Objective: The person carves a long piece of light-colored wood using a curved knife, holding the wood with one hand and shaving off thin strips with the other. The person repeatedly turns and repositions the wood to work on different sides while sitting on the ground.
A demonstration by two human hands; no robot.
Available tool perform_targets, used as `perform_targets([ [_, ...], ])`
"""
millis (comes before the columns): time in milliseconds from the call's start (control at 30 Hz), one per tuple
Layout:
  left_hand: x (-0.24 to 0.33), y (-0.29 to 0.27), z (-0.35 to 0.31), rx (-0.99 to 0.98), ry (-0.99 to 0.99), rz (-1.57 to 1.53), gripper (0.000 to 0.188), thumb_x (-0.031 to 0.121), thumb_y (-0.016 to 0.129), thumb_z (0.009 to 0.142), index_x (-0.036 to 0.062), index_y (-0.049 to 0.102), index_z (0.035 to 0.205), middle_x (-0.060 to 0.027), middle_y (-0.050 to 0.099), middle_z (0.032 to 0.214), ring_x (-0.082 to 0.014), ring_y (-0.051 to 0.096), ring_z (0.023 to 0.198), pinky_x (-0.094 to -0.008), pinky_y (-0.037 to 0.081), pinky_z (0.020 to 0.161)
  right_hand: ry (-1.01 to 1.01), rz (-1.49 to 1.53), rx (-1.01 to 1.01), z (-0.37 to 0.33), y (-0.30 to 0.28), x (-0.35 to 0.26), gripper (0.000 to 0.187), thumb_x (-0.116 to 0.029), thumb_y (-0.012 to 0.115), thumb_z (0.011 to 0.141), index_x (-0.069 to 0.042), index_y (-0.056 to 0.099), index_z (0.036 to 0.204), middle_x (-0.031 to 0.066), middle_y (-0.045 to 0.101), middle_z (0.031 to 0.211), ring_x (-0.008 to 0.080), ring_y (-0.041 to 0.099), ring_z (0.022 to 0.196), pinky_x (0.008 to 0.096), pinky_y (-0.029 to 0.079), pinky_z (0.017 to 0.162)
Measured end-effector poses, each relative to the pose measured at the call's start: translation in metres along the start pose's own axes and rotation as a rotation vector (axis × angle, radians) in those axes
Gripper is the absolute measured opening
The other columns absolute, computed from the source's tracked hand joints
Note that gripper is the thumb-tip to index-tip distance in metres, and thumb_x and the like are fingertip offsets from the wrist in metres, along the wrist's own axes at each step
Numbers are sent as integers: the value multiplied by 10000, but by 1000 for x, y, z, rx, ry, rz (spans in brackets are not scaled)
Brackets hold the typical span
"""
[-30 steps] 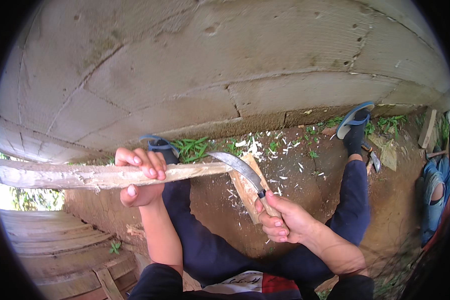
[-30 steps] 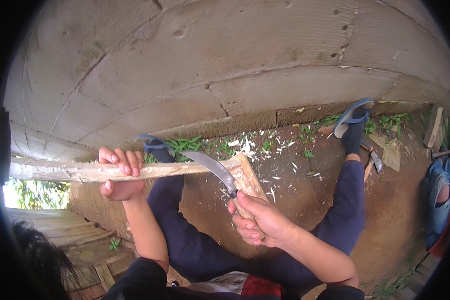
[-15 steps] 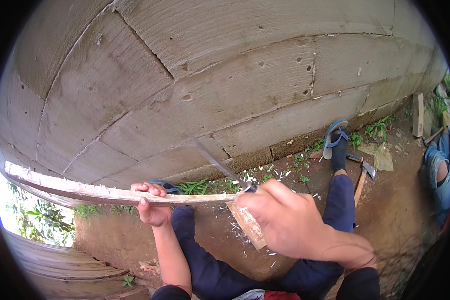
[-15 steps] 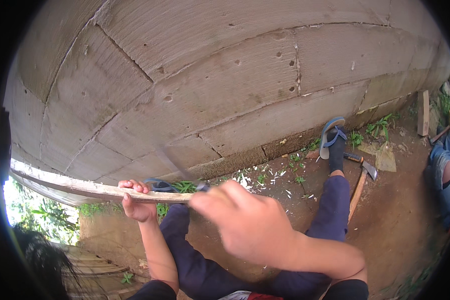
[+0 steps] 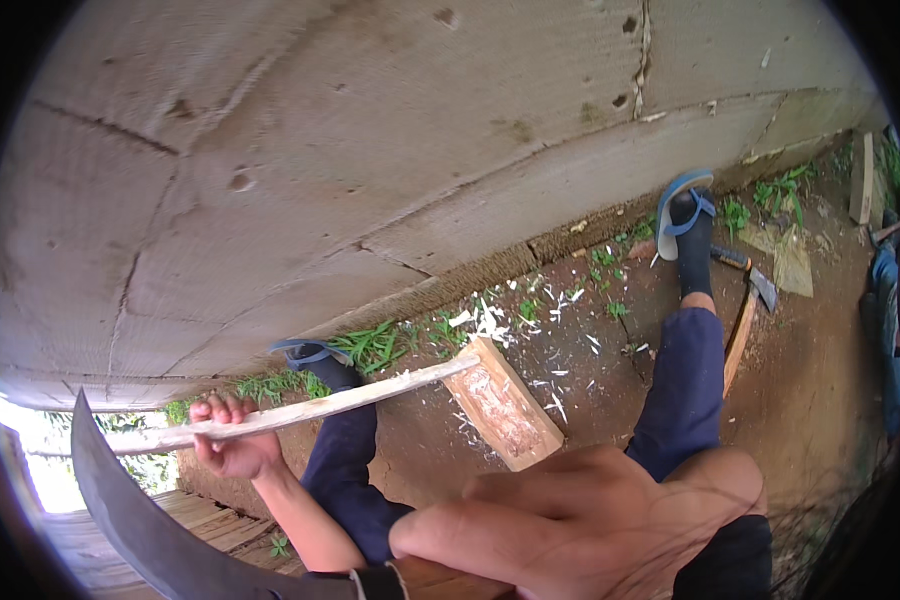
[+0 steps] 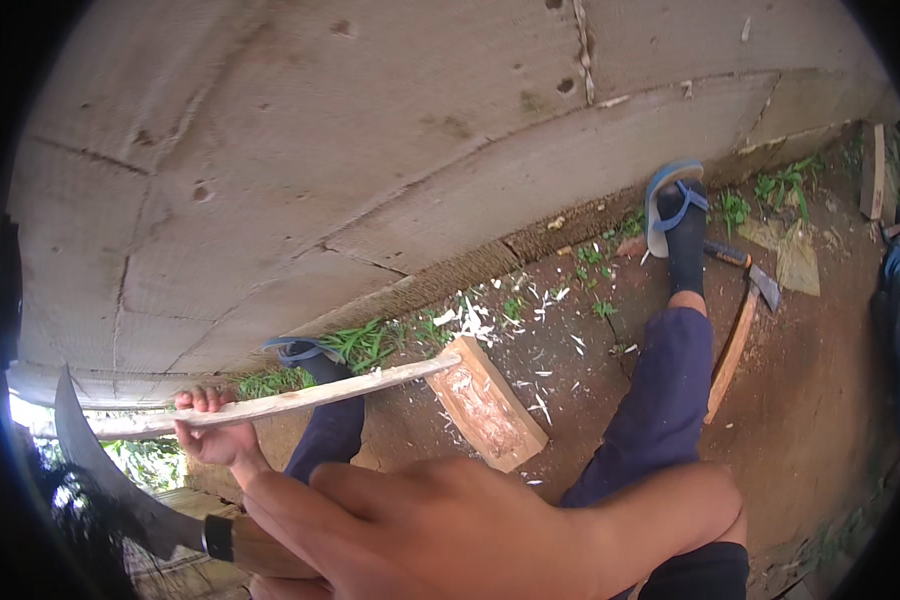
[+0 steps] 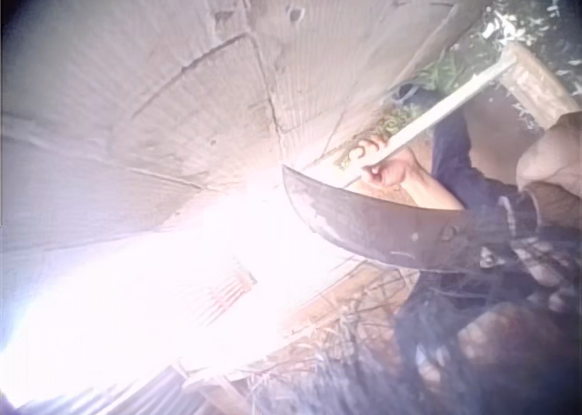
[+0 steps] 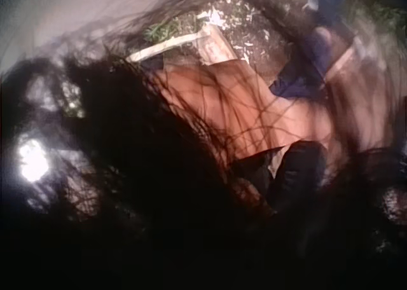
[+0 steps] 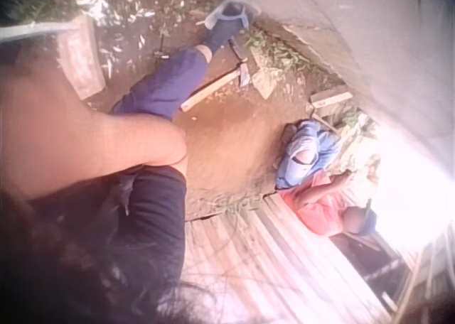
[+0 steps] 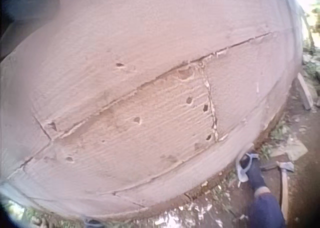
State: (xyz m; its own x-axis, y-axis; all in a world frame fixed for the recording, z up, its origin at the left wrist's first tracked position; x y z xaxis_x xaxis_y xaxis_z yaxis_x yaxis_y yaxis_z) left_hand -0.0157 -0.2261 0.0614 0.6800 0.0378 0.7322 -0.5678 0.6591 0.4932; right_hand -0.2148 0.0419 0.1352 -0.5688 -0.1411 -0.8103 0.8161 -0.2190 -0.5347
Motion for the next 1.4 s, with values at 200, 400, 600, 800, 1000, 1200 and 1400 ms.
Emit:
perform_targets([
  [200,0,36,2,-64,-22,43,315,292,600,878,62,455,1038,-53,497,831,-138,500,709,-292,376,654,25,20,-34,5,-1,26,276,-136,672,768,-147,649,1042,49,575,779,171,603,587,299,490,479],
  [400,-1,73,-8,-165,-17,64,414,306,691,845,85,400,1039,-59,517,832,-146,519,671,-307,373,658,81,1,-52,1,-1,31,281,-145,682,767,-152,656,1047,46,572,784,160,593,576,289,480,466],
  [600,-5,82,-19,-195,-40,69,420,258,748,795,88,426,1005,-25,507,795,-125,511,680,-295,367,679,75,4,-59,5,20,29,287,-154,692,767,-158,663,1052,44,570,789,150,583,566,279,470,453],
  [800,6,64,-20,-193,-67,63,415,227,760,755,100,433,977,2,503,776,-101,492,661,-282,352,678,63,10,-69,7,25,29,293,-164,701,766,-164,670,1057,41,567,793,140,573,555,270,460,439],
  [1000,-3,77,-17,-216,-77,70,433,206,775,732,104,433,976,3,515,760,-102,505,655,-285,357,681,111,-10,-47,-7,17,35,298,-173,711,766,-169,677,1062,38,565,798,130,563,545,260,450,426],
  [1200,-4,89,-27,-212,-110,70,405,218,763,726,103,450,955,0,531,744,-114,529,665,-287,364,672,102,-12,-16,-5,27,32,304,-182,720,765,-175,684,1067,36,562,803,120,553,534,250,440,413],
  [1400,-15,104,-33,-280,-8,-67,452,385,712,833,73,454,1034,-60,570,817,-177,561,721,-323,419,695,193,-189,170,-11,-3,51,310,-192,730,764,-181,691,1072,33,560,807,110,543,524,241,430,400],
])
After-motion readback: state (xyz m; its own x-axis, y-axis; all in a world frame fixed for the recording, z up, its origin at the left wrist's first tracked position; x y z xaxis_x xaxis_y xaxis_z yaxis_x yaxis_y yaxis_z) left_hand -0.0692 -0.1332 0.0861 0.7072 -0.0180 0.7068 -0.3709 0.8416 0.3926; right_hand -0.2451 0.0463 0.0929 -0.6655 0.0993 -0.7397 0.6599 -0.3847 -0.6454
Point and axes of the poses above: each hand's wrist, its own z-axis towards the middle knuckle, its own y-axis out of the palm, x = y × z, the point moved 8 cm from there along z, towards the middle knuckle
